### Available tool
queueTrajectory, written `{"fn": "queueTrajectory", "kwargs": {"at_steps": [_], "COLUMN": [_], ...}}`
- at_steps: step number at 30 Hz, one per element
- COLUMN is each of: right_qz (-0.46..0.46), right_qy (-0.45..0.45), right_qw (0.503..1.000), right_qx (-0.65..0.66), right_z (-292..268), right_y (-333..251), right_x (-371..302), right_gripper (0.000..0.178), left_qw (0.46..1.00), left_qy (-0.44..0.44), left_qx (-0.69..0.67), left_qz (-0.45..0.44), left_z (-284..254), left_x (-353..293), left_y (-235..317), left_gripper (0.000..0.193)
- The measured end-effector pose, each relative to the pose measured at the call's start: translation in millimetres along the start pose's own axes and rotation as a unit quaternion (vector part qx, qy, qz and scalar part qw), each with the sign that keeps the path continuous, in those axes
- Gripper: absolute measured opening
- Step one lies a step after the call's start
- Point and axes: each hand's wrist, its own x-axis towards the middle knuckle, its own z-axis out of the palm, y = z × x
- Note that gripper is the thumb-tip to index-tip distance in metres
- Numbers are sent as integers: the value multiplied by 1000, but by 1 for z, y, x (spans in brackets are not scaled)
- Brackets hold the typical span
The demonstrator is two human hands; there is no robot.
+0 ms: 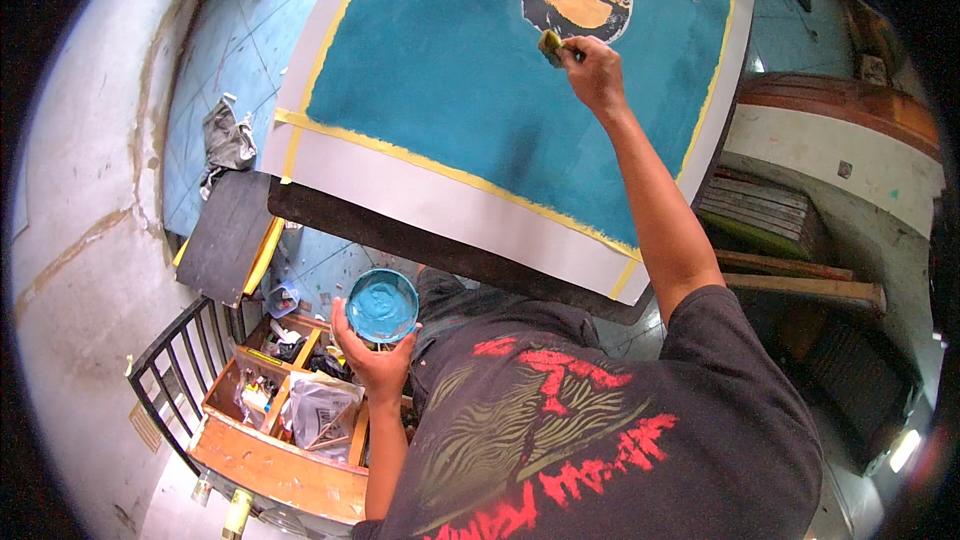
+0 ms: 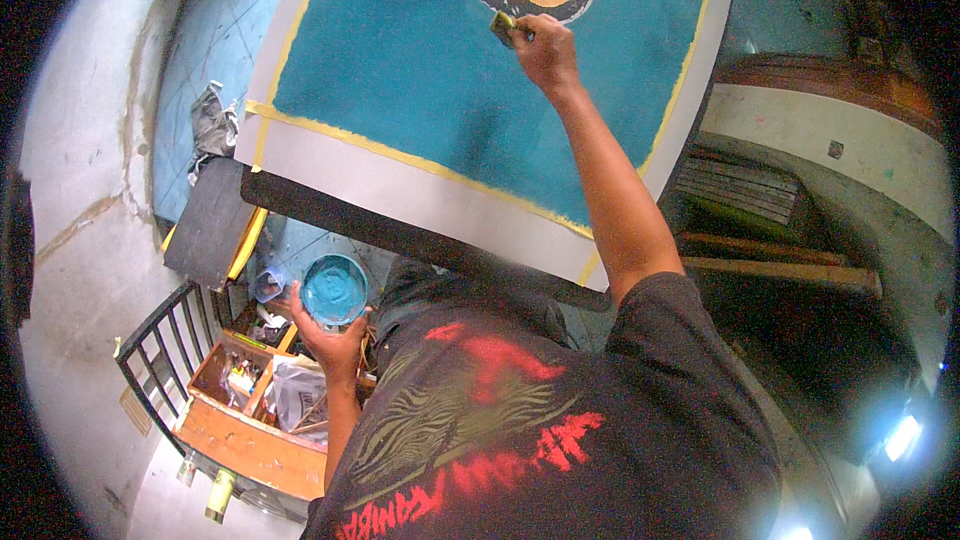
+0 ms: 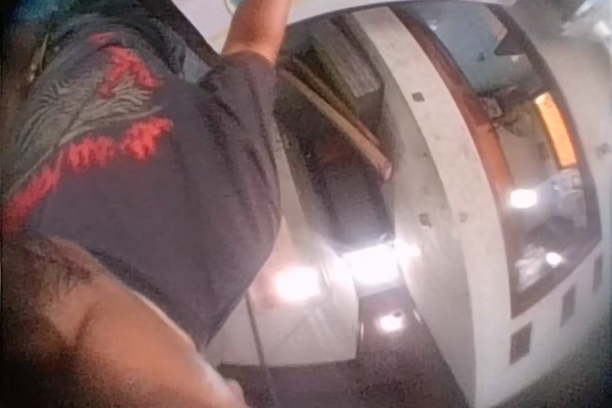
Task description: The person applies teal paint to a large poster using a sponge, repeatedly dipping the sponge into a container and dabbing the surface. The person works on the background area around a printed portrait, moving across the poster to cover the taped-off region.
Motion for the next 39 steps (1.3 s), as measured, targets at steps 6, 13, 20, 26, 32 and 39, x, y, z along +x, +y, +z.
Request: {"fn": "queueTrajectory", "kwargs": {"at_steps": [6, 13, 20, 26, 32, 39], "right_qz": [-94, -181, -185, -147, 111, -21], "right_qy": [-42, -179, -136, -145, -59, -52], "right_qw": [992, 962, 970, 978, 964, 998], "right_qx": [-73, -96, -74, -36, 235, -27], "right_z": [9, 39, 37, 31, -7, -87], "right_y": [-26, -47, -33, -46, -22, -3], "right_x": [-14, -51, -46, -48, -35, -127], "right_gripper": [11, 8, 8, 10, 19, 10], "left_qw": [1000, 1000, 1000, 1000, 1000, 999], "left_qy": [1, -5, 1, 7, 14, 22], "left_qx": [-15, 1, -1, 2, 12, -7], "left_qz": [-5, -10, 1, 14, 14, 23], "left_z": [-3, -2, -3, -3, -1, 7], "left_x": [-4, -5, -7, -13, -25, -40], "left_y": [-2, 3, 2, 7, 9, 13], "left_gripper": [108, 109, 110, 111, 113, 111]}}
